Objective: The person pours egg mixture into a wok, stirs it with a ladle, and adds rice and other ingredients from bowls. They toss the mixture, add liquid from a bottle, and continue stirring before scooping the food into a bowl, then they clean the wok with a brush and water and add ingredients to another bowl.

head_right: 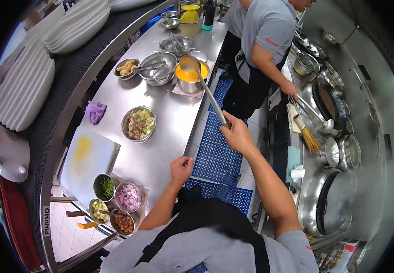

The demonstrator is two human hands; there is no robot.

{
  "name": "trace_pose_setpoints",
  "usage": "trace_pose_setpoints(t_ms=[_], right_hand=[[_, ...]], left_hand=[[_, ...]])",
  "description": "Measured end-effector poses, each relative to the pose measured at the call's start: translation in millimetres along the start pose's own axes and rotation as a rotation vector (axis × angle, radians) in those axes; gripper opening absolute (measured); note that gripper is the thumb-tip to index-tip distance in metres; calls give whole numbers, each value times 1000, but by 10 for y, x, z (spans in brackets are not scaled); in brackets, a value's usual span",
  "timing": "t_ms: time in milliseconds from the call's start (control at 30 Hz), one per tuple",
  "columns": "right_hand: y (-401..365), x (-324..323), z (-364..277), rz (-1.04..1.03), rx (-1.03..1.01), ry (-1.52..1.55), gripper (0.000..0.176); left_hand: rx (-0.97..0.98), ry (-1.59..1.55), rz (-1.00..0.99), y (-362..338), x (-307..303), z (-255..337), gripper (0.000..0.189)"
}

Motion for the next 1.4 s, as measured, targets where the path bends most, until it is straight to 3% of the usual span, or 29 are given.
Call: trace_pose_setpoints(t_ms=[200, 300, 500, 767, 1033, 1400], right_hand=[[2, -29, -289, -205, 203, 793, 42], [24, -95, -326, -213, 214, 861, 29], [29, -362, -449, -302, 226, 1049, 25], [-74, -512, -440, -310, 193, 1124, 25], [-535, -376, -39, -247, 181, 1143, 38], [-1550, 109, 1348, -244, 384, 1153, 34]], left_hand=[[31, 35, -8, 11, -1, 43, 13], [21, 55, -18, 11, 3, 16, 14], [54, 56, -19, 11, 16, 8, 13], [39, 71, -26, 5, 21, 64, 13], [88, 92, -27, -20, 54, -11, 13], [134, 238, -135, -97, 165, 93, 13]])
Point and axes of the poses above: each hand's wrist, its own y-axis towards the middle knuckle, its own x-axis out of the palm, z = x × y, the point moved 5 cm from there along y, towards the middle knuckle, and after that the axes turned 7 degrees about -y, right-handed, at the moved point
